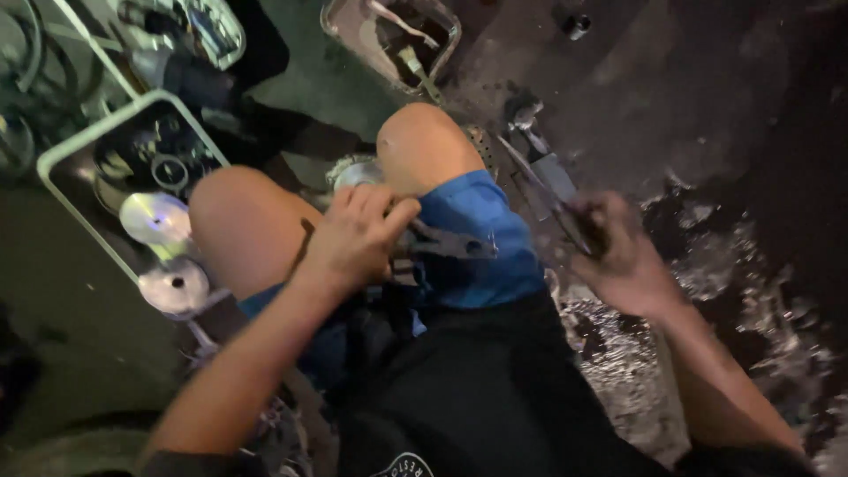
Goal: The person sits on the floor and uses pliers to manipulate a small metal ring or clip, repeatedly bending and adjusting it. They then open a small plastic bag and remove a small metal bearing or ring, inspecting it with their hands.
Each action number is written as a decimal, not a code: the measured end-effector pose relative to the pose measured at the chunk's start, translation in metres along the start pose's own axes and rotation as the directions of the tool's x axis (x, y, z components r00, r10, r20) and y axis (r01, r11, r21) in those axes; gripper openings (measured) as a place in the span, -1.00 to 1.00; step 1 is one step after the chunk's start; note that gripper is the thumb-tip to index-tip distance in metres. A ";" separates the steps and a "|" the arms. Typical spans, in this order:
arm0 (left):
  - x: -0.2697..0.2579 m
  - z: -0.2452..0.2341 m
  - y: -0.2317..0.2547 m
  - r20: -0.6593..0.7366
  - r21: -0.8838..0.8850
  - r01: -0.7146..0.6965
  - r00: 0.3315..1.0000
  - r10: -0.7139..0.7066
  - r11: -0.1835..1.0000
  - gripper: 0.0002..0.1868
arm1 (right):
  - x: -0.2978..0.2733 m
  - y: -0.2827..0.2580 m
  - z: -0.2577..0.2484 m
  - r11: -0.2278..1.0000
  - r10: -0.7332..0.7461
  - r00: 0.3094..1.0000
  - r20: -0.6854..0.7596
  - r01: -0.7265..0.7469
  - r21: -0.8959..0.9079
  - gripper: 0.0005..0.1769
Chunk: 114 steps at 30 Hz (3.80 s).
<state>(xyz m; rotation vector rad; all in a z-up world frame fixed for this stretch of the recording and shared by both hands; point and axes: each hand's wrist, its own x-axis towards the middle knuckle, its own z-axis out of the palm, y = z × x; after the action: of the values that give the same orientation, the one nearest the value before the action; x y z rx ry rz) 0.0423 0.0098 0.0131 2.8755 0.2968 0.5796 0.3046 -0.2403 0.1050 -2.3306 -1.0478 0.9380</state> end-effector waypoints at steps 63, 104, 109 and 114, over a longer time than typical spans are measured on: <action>-0.009 0.008 0.002 0.343 0.032 0.056 0.937 -0.063 0.998 -0.56 | 0.014 0.169 0.002 0.728 -0.580 0.760 0.294 0.646 -0.232 -0.44; -0.018 0.009 0.019 0.128 0.174 0.133 0.979 -0.157 0.976 -0.53 | -0.015 0.085 0.006 0.948 -0.231 0.911 0.341 0.289 -0.130 -0.70; -0.021 -0.003 0.024 0.149 0.274 0.158 0.968 -0.204 0.949 -0.71 | -0.030 0.030 0.003 0.935 0.222 0.894 0.389 -0.081 -0.347 -0.71; -0.024 -0.006 0.028 0.146 0.351 0.162 0.963 -0.225 0.922 -0.73 | -0.041 0.035 0.007 0.938 0.159 0.918 0.363 -0.025 -0.347 -0.68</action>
<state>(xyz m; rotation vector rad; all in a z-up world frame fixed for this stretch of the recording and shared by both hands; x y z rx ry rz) 0.0221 -0.0221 0.0165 3.1394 0.7058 0.2419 0.2968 -0.2928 0.0962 -2.5482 -1.3516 1.3967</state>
